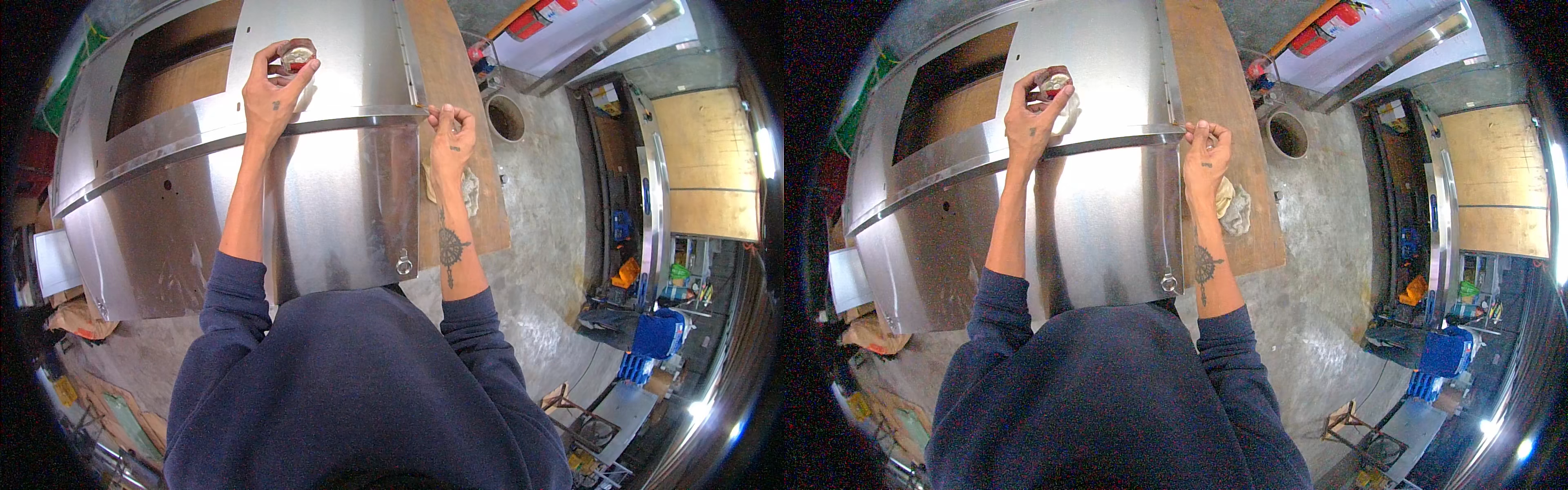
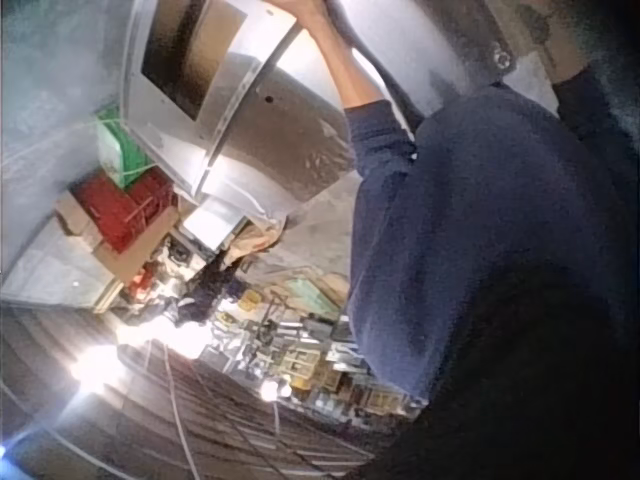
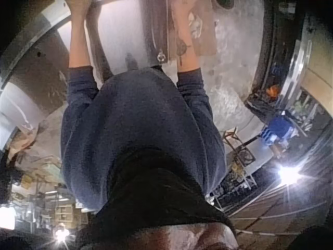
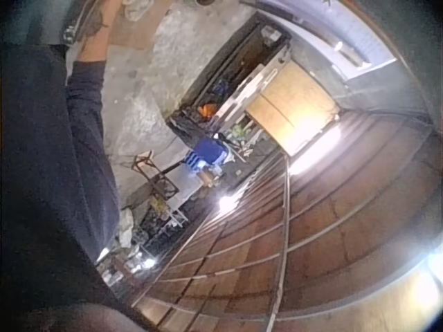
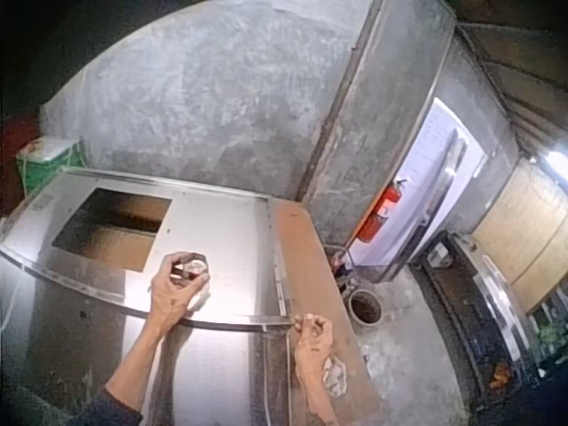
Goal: The person inserts screws into pre-drilled holes on a stainless steel appliance panel using a small container of screws and a screwdriver. They work methodically along the edges of the panel, securing it to a wooden workbench.
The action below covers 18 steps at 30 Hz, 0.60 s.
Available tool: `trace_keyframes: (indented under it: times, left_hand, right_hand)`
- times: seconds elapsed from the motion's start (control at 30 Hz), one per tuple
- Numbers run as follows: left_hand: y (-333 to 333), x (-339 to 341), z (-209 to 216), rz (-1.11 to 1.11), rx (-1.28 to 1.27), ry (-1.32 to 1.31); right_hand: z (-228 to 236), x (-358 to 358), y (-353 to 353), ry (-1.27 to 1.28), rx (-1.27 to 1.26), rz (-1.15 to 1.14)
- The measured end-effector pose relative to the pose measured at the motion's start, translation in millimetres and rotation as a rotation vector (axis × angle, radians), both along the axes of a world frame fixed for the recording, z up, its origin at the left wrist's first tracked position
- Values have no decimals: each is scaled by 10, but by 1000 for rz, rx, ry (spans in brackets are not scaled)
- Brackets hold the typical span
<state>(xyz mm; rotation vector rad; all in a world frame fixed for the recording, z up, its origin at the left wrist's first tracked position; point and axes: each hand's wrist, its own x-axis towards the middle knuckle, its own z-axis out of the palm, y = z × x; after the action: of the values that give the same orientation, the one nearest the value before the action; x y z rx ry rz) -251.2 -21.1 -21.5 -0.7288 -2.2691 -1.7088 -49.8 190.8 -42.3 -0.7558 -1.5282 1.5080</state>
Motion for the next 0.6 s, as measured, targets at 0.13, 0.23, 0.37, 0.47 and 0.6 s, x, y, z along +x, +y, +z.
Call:
trace_keyframes:
  times: [0.13,0.23,0.37,0.47,0.6]
  left_hand:
    - [-26,11,-6,-9,-8,-9]
    - [-12,25,42,-21,3,-29]
    - [-28,39,67,-54,3,-42]
    - [-20,55,50,-100,-33,7]
    - [51,78,14,-171,-103,142]
  right_hand:
    - [-6,19,14,-43,4,7]
    - [13,10,42,-15,4,-14]
    - [217,-73,33,21,62,-47]
    - [378,-208,-41,-5,189,-5]
    - [625,-506,-330,-45,643,14]
